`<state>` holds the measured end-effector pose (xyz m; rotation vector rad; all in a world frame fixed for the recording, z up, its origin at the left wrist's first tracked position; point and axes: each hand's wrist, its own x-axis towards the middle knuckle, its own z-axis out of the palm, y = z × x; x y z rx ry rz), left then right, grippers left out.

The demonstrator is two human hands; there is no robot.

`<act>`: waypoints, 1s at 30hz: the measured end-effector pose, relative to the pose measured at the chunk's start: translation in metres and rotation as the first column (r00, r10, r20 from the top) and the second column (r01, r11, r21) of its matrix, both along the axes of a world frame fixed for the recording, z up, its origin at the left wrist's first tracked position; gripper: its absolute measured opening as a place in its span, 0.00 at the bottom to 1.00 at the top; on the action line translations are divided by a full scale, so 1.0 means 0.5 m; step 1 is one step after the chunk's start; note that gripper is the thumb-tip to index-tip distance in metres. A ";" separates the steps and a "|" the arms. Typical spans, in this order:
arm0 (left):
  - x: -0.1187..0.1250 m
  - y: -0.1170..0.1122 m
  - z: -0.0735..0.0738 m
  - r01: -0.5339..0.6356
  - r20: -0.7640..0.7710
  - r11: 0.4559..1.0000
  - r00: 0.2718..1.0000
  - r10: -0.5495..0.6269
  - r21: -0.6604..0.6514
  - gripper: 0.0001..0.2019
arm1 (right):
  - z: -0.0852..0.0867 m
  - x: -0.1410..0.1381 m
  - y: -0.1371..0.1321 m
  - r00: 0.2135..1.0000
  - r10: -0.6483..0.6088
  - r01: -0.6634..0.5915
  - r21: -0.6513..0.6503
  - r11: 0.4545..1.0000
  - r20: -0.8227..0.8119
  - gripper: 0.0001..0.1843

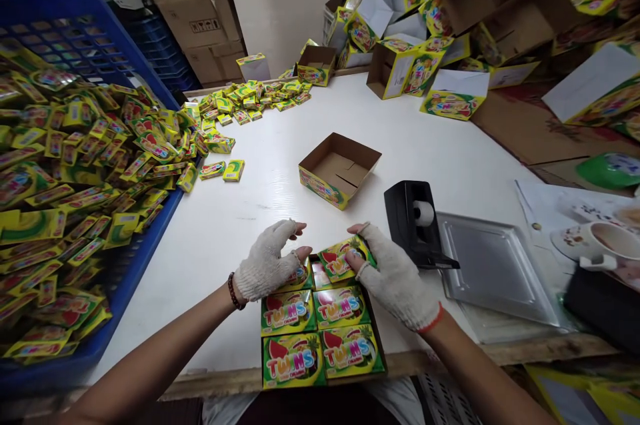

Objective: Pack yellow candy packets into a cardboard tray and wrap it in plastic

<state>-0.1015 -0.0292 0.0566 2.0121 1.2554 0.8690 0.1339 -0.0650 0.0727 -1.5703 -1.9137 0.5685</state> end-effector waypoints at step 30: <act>-0.006 -0.025 -0.032 0.199 -0.237 0.977 0.948 -0.212 -0.075 0.12 | -0.031 -0.001 -0.007 0.776 0.271 -0.438 0.177 0.882 0.569 0.25</act>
